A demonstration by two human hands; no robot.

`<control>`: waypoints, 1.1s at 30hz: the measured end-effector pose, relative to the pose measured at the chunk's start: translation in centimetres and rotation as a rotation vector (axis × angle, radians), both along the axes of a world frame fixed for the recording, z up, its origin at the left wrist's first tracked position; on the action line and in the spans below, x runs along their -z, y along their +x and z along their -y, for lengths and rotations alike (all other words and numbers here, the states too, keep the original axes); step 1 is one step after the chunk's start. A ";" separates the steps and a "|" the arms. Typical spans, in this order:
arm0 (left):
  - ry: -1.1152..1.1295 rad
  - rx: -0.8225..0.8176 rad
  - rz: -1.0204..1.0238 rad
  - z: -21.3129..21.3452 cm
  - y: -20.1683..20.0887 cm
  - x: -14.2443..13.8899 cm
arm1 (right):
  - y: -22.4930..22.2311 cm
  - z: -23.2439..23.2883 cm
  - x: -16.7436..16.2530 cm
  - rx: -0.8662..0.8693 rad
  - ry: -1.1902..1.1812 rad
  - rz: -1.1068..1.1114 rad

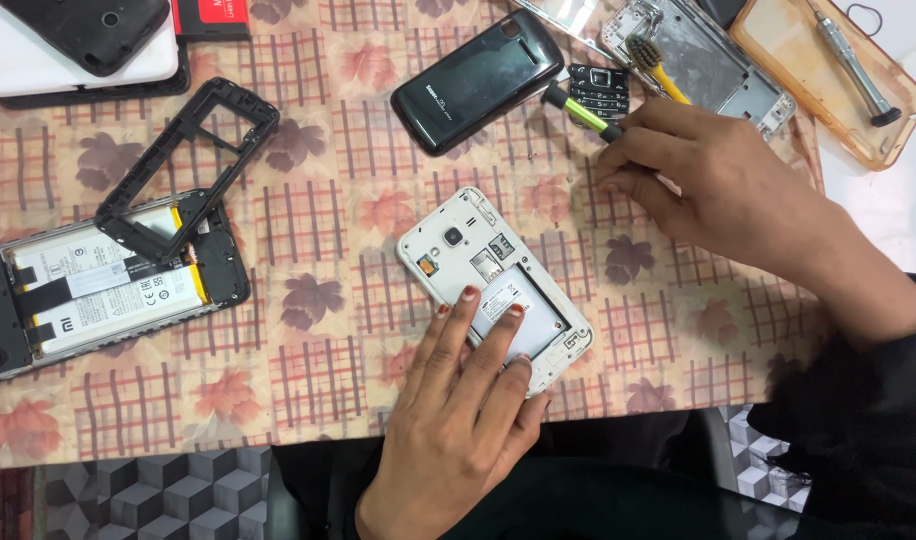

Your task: The person disassembles a smartphone by removing screws and prying off a metal bracket with a screwdriver and a toothbrush. They then switch to a second white smartphone and continue removing screws from its back casing.

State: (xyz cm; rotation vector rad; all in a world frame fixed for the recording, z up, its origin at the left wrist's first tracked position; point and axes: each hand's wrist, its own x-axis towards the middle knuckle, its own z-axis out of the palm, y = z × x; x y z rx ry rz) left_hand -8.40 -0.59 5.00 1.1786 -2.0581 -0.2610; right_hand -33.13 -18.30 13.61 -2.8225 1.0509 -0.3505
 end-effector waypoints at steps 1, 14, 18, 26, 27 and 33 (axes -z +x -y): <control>-0.003 -0.001 0.003 0.0 0.0 0.0 | 0.1 -0.1 0.0 -0.006 0.014 0.035; -0.012 -0.011 0.018 0.0 0.0 0.3 | -5.1 1.4 -3.3 0.008 0.281 -0.331; -0.024 -0.017 0.019 -0.1 0.0 0.3 | -4.9 1.3 -3.1 0.343 0.510 -0.878; -0.018 -0.016 0.016 0.0 0.0 0.2 | -5.5 1.2 -1.4 0.196 0.440 -0.708; -0.018 -0.018 0.017 0.0 0.0 0.2 | -5.7 1.2 -1.3 0.207 0.444 -0.730; -0.012 -0.018 0.009 0.0 0.0 0.0 | -5.3 0.9 -2.0 0.225 0.515 -0.774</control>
